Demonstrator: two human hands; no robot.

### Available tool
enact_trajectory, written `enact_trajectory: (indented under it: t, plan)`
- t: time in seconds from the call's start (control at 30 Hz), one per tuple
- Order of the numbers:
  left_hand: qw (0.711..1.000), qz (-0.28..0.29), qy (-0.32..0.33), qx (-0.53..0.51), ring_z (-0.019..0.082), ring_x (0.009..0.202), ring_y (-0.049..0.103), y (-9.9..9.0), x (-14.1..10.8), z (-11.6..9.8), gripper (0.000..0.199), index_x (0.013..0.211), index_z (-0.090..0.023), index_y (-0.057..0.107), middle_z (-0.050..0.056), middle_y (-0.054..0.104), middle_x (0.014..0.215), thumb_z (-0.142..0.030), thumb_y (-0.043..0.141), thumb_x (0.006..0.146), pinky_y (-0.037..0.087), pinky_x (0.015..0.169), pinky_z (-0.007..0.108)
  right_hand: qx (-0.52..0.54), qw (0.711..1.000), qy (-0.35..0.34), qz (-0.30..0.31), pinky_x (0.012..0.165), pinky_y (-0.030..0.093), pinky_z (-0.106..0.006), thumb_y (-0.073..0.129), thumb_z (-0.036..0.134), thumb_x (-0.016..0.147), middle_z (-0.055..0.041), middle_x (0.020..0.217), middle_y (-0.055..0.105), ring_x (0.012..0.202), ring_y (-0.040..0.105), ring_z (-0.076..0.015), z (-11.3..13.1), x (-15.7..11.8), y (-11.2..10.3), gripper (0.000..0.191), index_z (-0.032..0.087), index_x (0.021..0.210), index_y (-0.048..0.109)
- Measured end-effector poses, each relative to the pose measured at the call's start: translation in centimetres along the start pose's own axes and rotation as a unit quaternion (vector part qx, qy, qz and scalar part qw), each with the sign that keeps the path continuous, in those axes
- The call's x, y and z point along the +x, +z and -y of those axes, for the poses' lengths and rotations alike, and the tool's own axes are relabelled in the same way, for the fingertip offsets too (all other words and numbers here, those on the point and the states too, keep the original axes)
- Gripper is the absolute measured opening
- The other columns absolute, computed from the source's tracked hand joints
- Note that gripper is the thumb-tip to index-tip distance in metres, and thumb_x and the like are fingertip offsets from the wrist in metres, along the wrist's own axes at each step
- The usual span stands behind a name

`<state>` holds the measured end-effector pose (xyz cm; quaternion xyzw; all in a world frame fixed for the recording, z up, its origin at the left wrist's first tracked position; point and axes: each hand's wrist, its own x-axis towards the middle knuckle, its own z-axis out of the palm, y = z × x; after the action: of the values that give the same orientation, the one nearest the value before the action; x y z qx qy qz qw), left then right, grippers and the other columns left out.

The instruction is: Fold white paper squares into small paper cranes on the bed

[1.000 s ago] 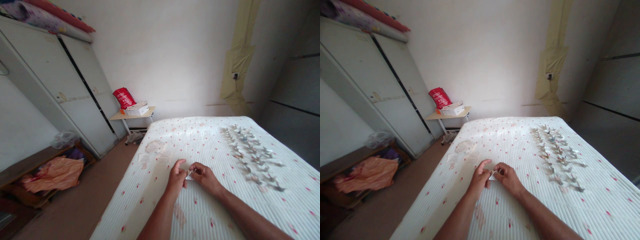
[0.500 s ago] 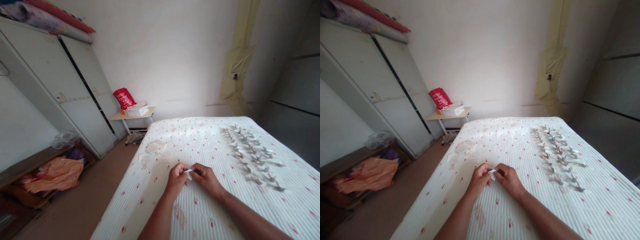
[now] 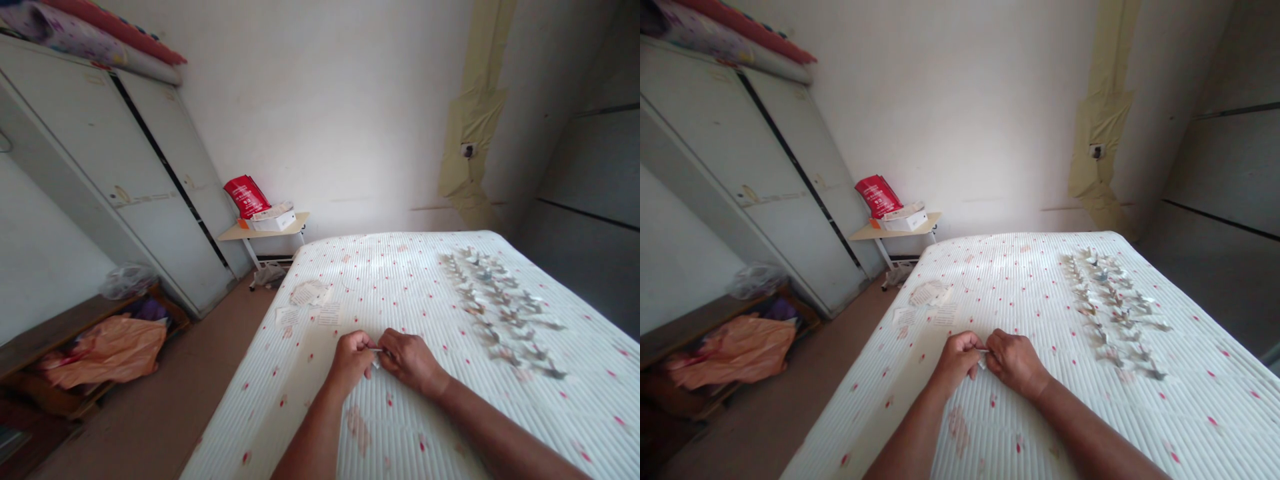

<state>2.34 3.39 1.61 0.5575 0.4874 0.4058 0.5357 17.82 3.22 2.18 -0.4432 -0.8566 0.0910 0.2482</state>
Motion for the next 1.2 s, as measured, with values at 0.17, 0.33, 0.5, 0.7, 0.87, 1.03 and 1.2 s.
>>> enact_trajectory:
  t: [0.17,0.33,0.5,0.7,0.87,1.03,1.2]
  plan:
    - [1.000,-0.012,-0.017,-0.006,0.006,0.027,0.037,-0.2,0.2,-0.3,0.005,0.062,-0.014,0.054,-0.007,0.044,0.031,-0.013,0.050,0.058,0.022,0.035,0.017,0.087,0.995,0.036,-0.012,0.054,0.033,-0.022,0.044,0.014,0.073,-0.0005,0.068,0.053,0.058,0.048,-0.0104,-0.5,0.0,0.2,0.009,0.018,0.070,0.052]
    - [0.998,-0.068,-0.012,-0.008,0.006,0.028,0.037,0.0,0.2,-0.5,0.007,0.064,-0.013,0.056,-0.006,0.044,0.031,-0.017,0.053,0.059,0.024,0.035,0.017,0.377,0.907,0.183,-0.029,0.043,0.034,-0.020,0.044,0.020,0.072,0.0031,0.064,0.052,0.046,0.045,-0.0078,-1.4,0.3,0.7,0.008,0.019,0.080,0.048]
    - [0.996,-0.083,0.033,-0.010,0.006,0.031,0.040,0.5,0.3,0.3,0.007,0.064,-0.013,0.057,-0.007,0.045,0.035,-0.017,0.052,0.061,0.027,0.035,0.017,0.477,0.845,0.240,-0.007,0.037,0.029,-0.019,0.048,0.032,0.074,0.0040,0.062,0.055,0.039,0.043,-0.0057,-1.0,0.6,0.6,0.014,0.019,0.079,0.047]
    - [0.996,-0.077,0.048,0.003,0.006,0.033,0.040,0.3,0.3,0.5,0.012,0.068,-0.012,0.062,-0.007,0.044,0.037,-0.016,0.052,0.063,0.029,0.037,0.017,0.499,0.825,0.265,-0.012,0.037,0.029,-0.018,0.051,0.036,0.073,0.0070,0.052,0.050,0.038,0.044,-0.0066,-0.5,0.8,0.2,0.019,0.019,0.081,0.047]
    - [0.997,-0.063,0.049,0.014,0.005,0.034,0.040,0.4,0.2,0.5,0.015,0.069,-0.012,0.063,-0.007,0.045,0.037,-0.013,0.049,0.063,0.028,0.038,0.017,0.506,0.822,0.261,0.011,0.038,0.028,-0.018,0.053,0.035,0.071,0.0085,0.045,0.047,0.037,0.042,-0.0072,-0.9,0.8,0.4,0.022,0.018,0.084,0.048]
    - [0.997,-0.053,0.053,0.012,0.005,0.034,0.038,0.7,0.1,0.5,0.010,0.067,-0.013,0.058,-0.007,0.045,0.039,-0.013,0.050,0.061,0.028,0.037,0.016,0.541,0.803,0.250,0.001,0.038,0.025,-0.018,0.059,0.028,0.065,0.0087,0.051,0.047,0.038,0.040,-0.0049,-1.1,0.5,0.6,0.022,0.018,0.081,0.047]
    - [0.998,-0.016,0.040,-0.052,0.005,0.036,0.043,0.4,0.0,-0.2,0.016,0.075,-0.017,0.047,-0.007,0.052,0.052,-0.016,0.052,0.061,0.030,0.036,0.016,0.542,0.801,0.254,-0.016,0.038,0.025,-0.018,0.059,0.028,0.065,0.0081,0.052,0.047,0.039,0.039,-0.0046,-1.0,0.5,0.5,0.022,0.019,0.080,0.047]
